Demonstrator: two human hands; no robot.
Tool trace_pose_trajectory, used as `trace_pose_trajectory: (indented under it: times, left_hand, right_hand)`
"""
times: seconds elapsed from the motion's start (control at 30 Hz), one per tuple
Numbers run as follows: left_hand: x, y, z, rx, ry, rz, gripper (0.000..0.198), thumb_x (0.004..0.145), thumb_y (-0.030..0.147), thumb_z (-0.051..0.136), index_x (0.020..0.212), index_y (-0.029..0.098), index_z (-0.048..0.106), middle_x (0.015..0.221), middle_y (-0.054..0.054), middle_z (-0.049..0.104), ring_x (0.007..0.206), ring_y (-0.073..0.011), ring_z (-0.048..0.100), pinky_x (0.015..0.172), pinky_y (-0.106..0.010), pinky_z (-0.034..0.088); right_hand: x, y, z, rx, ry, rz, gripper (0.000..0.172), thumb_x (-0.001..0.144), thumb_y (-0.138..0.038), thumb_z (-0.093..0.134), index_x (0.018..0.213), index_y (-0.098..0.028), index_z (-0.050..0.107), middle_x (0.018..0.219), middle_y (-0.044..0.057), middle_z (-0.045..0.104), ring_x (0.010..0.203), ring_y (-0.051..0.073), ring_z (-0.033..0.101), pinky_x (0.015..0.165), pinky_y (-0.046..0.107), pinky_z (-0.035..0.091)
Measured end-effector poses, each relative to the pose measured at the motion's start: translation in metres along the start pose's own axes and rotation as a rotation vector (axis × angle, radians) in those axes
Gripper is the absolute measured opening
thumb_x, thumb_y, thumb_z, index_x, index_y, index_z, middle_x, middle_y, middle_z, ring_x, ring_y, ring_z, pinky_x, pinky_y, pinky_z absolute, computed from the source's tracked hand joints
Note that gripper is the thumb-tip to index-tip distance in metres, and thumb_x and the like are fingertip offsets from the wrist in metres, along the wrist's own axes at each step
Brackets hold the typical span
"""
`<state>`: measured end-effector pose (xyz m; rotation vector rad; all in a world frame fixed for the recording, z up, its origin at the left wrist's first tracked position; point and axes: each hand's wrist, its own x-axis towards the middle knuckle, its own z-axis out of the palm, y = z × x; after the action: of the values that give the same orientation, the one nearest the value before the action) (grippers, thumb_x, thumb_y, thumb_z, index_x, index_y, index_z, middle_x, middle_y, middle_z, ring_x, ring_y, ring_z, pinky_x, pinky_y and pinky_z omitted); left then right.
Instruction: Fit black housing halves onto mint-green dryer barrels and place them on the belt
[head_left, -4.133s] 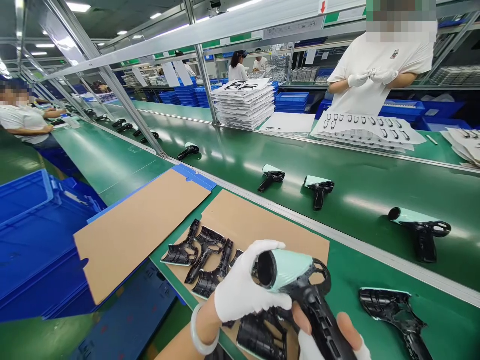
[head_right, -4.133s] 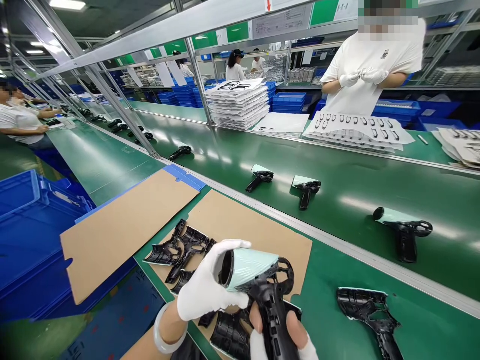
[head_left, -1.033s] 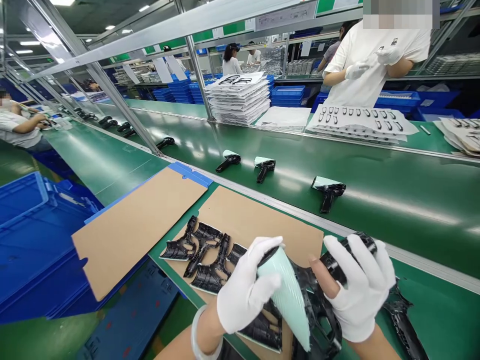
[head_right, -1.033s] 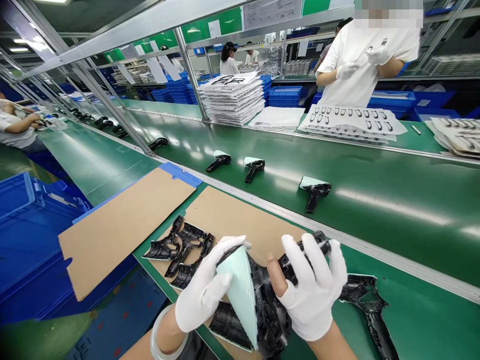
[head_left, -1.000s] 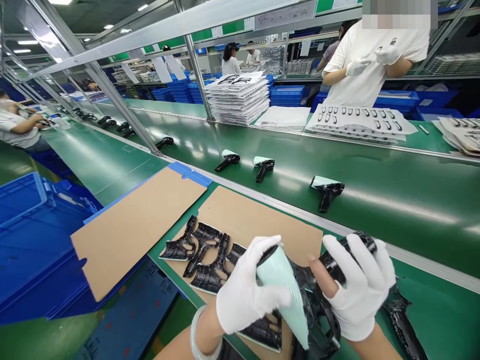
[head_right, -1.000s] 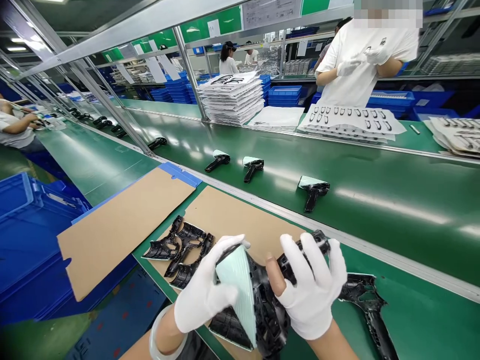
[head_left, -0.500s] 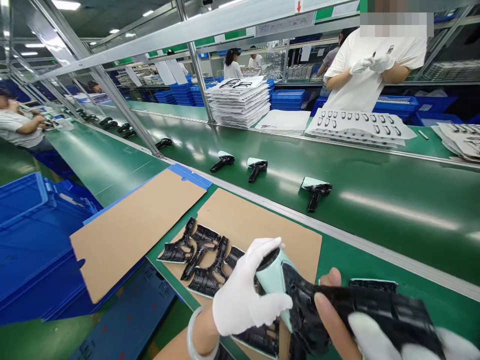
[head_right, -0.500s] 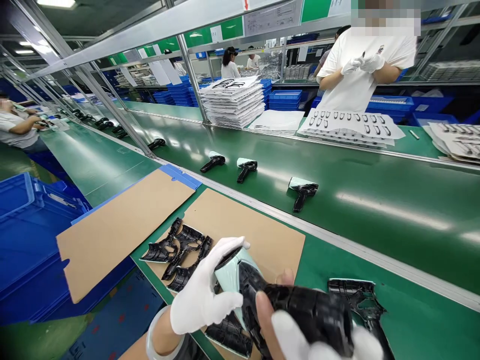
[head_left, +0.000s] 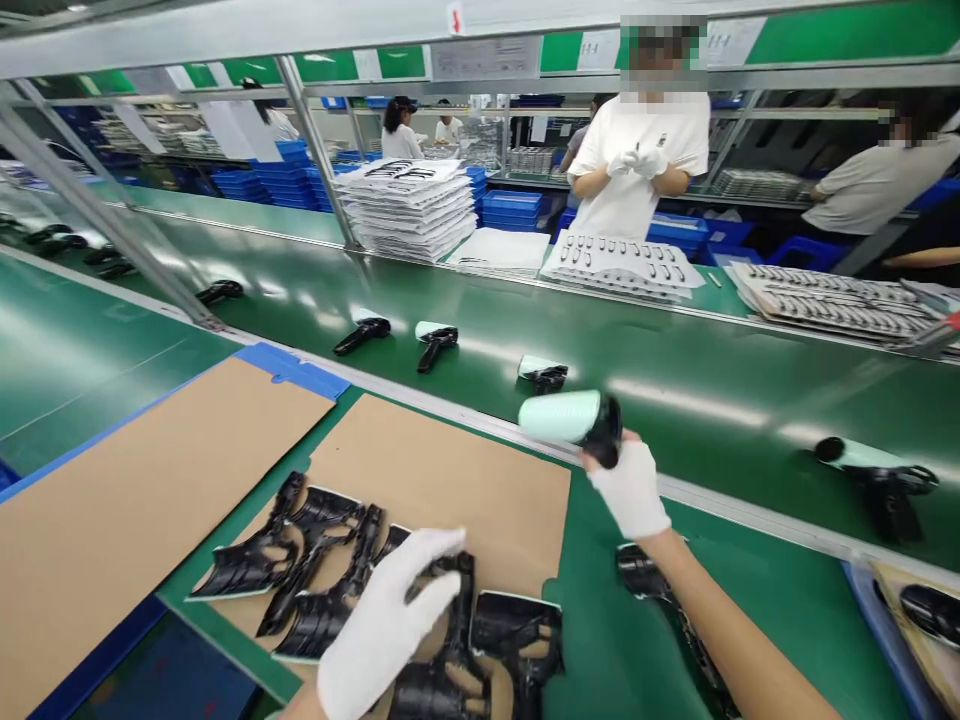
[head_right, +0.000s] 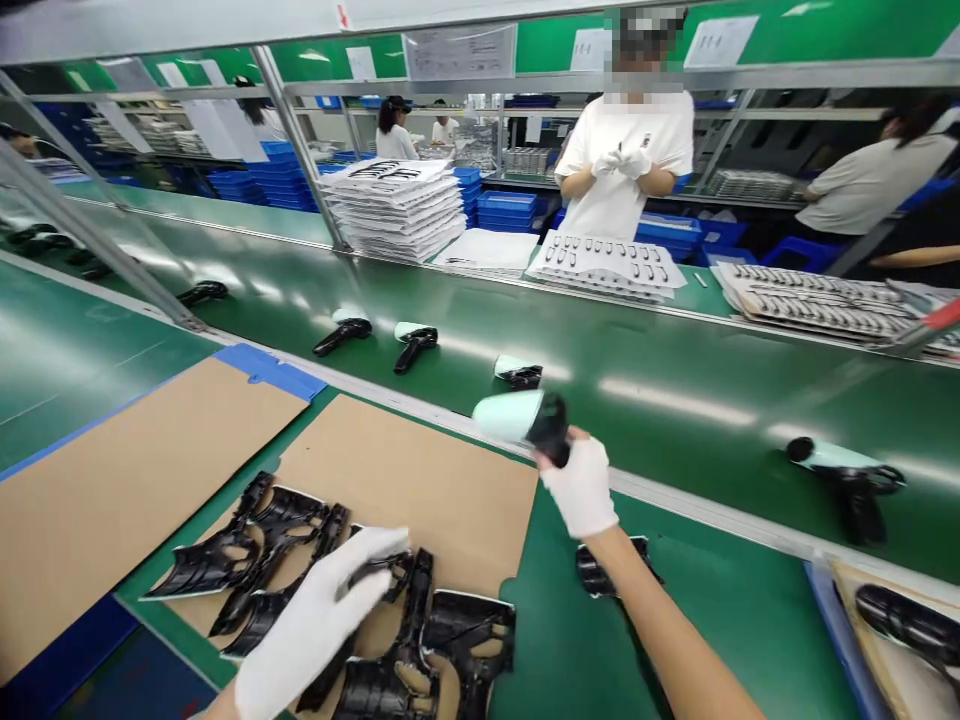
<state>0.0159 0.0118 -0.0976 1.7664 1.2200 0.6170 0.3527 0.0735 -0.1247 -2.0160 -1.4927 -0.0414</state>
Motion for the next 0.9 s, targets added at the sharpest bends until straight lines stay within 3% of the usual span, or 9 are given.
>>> trace_pose_trajectory:
  times: [0.07,0.13,0.27,0.37,0.5,0.63,0.73,0.8,0.9]
  left_hand:
    - [-0.016,-0.021,0.007,0.306,-0.129,0.108,0.03,0.089,0.042,0.065,0.114,0.029,0.073,0.118,-0.009,0.071,0.111,-0.029,0.065,0.099,-0.041,0.053]
    - [-0.036,-0.038,0.015,0.559,-0.276,0.201,0.023,0.083,0.037,0.073,0.105,0.032,0.076,0.104,-0.007,0.073,0.103,-0.0287,0.065,0.093,-0.04,0.053]
    - [-0.066,-0.054,0.031,0.757,-0.492,0.221,0.019,0.08,0.03,0.076,0.099,0.028,0.076,0.09,-0.007,0.072,0.089,-0.0275,0.064,0.085,-0.041,0.05]
    - [-0.077,-0.06,0.043,0.957,-0.651,0.263,0.016,0.086,0.031,0.07,0.097,0.02,0.075,0.087,-0.01,0.071,0.085,-0.0272,0.062,0.08,-0.04,0.047]
    - [-0.086,-0.062,0.049,1.076,-0.607,0.322,0.008,0.085,0.016,0.066,0.085,0.017,0.073,0.072,-0.01,0.069,0.075,-0.0252,0.06,0.076,-0.039,0.045]
    - [-0.087,-0.043,0.015,0.788,-0.352,0.242,0.011,0.088,0.023,0.062,0.089,0.02,0.072,0.065,-0.007,0.067,0.065,-0.022,0.058,0.071,-0.034,0.046]
    - [-0.076,-0.022,-0.029,0.506,-0.257,0.083,0.019,0.092,0.032,0.057,0.09,0.026,0.074,0.06,-0.002,0.067,0.054,-0.0175,0.058,0.061,-0.027,0.047]
    - [-0.063,-0.009,-0.054,0.429,-0.207,-0.016,0.027,0.097,0.037,0.05,0.1,0.027,0.075,0.073,-0.002,0.074,0.06,-0.0177,0.064,0.061,-0.025,0.049]
    - [-0.042,0.003,-0.072,0.232,-0.035,-0.242,0.029,0.095,0.043,0.053,0.098,0.024,0.075,0.085,-0.002,0.076,0.073,-0.0198,0.068,0.067,-0.025,0.051]
  right_hand:
    - [0.033,0.04,0.009,-0.055,-0.056,0.271,0.042,0.082,-0.043,0.067,0.109,-0.011,0.059,0.087,0.009,0.07,0.077,0.022,0.067,0.071,0.037,0.056]
    - [0.062,0.075,0.013,-0.115,-0.118,0.479,0.038,0.09,-0.045,0.062,0.109,-0.013,0.06,0.09,0.005,0.068,0.078,0.017,0.066,0.074,0.036,0.056]
    - [0.099,0.12,0.022,-0.221,-0.221,0.704,0.037,0.093,-0.049,0.059,0.109,-0.015,0.063,0.106,0.006,0.066,0.094,0.019,0.064,0.086,0.041,0.054]
    - [0.108,0.13,0.025,-0.287,-0.245,0.751,0.036,0.094,-0.049,0.057,0.108,-0.016,0.064,0.111,0.008,0.065,0.1,0.02,0.063,0.089,0.043,0.053]
    - [0.096,0.111,0.013,-0.292,-0.205,0.558,0.053,0.093,-0.06,0.05,0.111,-0.012,0.064,0.116,0.013,0.063,0.107,0.026,0.061,0.089,0.046,0.05]
    - [0.028,0.055,-0.01,-0.174,-0.156,0.234,0.055,0.09,-0.06,0.046,0.106,-0.012,0.067,0.112,0.02,0.067,0.101,0.033,0.064,0.076,0.043,0.046]
    - [-0.063,0.008,-0.027,-0.106,-0.2,0.121,0.042,0.089,-0.058,0.044,0.081,-0.021,0.063,0.073,0.008,0.069,0.066,0.025,0.065,0.057,0.036,0.045]
    - [-0.131,-0.017,-0.031,-0.13,-0.317,0.049,0.048,0.089,-0.065,0.043,0.06,-0.026,0.049,0.048,0.002,0.056,0.043,0.023,0.055,0.043,0.034,0.036]
    - [-0.218,-0.034,-0.021,-0.128,-0.432,0.058,0.051,0.081,-0.068,0.045,0.047,-0.029,0.045,0.037,0.003,0.051,0.03,0.027,0.051,0.033,0.036,0.029]
